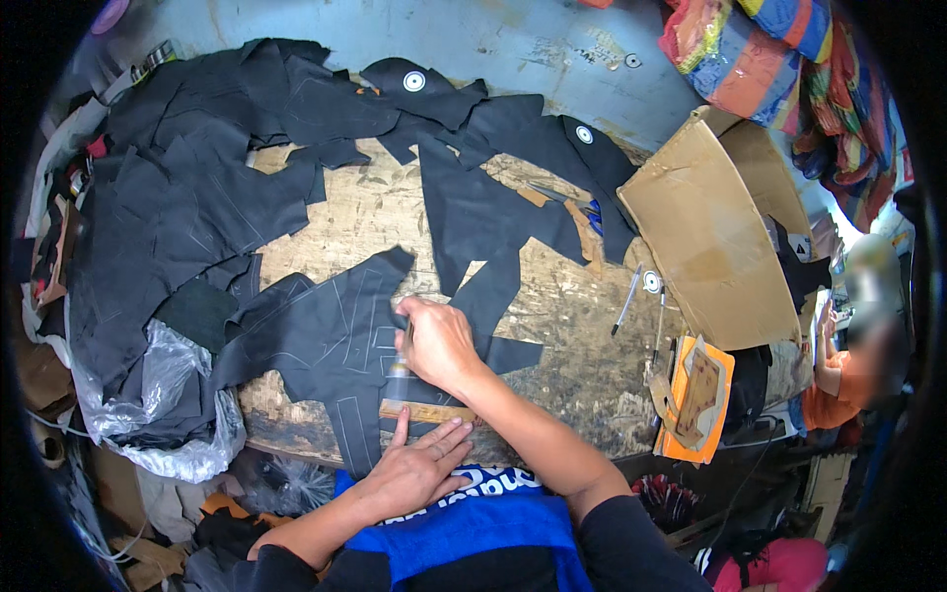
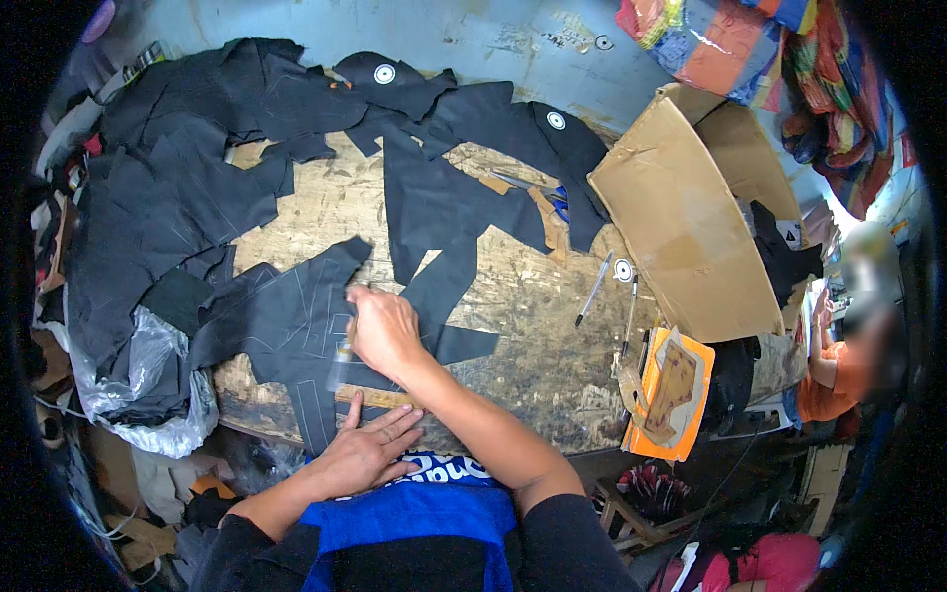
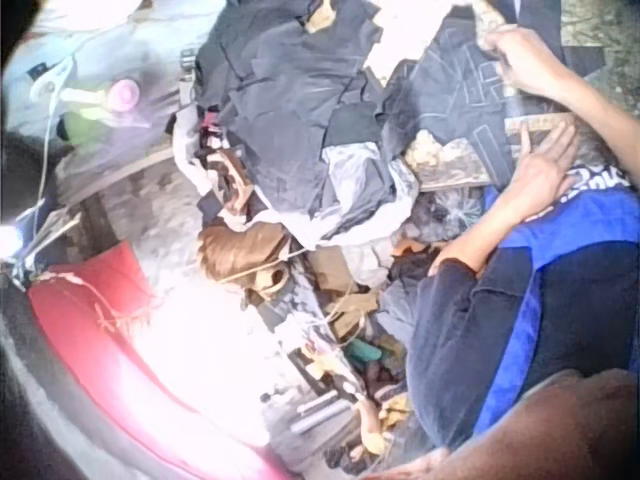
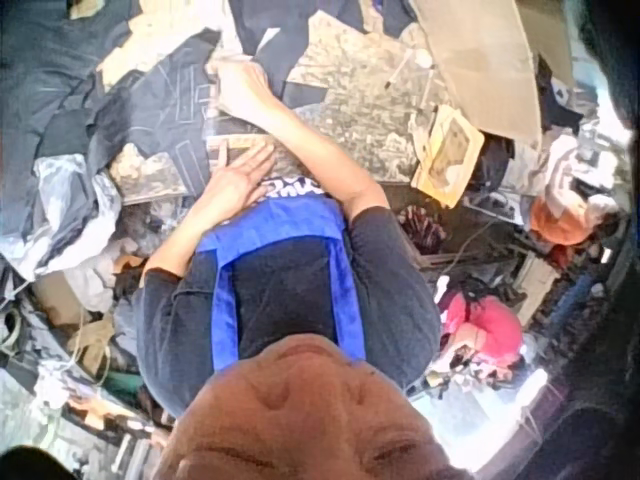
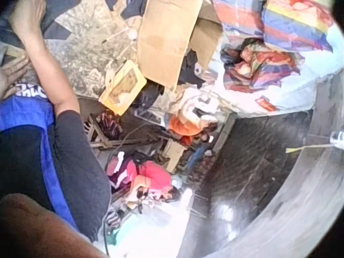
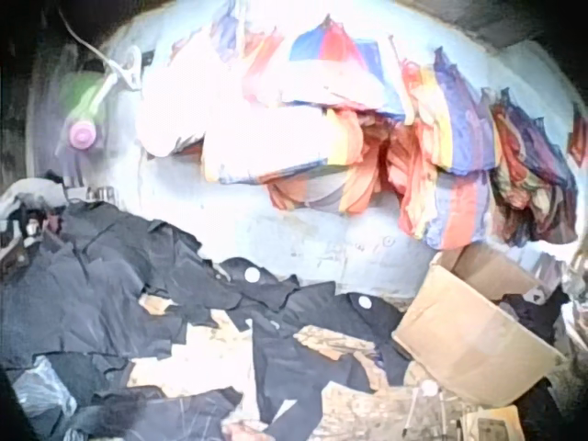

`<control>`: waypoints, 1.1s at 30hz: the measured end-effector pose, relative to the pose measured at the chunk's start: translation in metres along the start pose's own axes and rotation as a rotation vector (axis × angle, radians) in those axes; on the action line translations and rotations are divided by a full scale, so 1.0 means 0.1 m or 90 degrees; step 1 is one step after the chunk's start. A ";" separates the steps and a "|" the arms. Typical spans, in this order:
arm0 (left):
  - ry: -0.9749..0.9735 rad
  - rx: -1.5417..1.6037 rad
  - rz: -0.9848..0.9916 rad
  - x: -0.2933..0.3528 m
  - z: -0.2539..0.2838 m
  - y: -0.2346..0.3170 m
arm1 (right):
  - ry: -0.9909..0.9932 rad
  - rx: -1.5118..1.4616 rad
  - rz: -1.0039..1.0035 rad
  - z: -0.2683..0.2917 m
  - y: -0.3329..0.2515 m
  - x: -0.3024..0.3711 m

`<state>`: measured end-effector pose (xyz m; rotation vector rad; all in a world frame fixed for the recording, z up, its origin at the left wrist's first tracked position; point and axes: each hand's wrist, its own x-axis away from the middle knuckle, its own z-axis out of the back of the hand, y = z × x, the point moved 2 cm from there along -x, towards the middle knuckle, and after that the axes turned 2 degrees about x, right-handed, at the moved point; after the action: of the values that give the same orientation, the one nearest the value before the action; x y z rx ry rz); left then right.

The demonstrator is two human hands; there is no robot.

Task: The person marks a black fabric piece using a ruler and pen, then cuts along the marked lines with scissors. They repeat this process for multiple fabric pieces, stacking the cut pieces on the table.

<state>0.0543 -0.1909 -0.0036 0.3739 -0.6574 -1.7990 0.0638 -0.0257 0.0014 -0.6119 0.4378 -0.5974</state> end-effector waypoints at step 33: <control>-0.022 -0.016 -0.044 -0.61 -0.13 0.17 | 0.774 -0.015 -0.032 3.98 1.43 1.39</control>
<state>0.0940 -0.1399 -0.0084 0.3535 -0.6515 -1.8814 0.4381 0.1405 0.1749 -0.2132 1.5676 -0.9812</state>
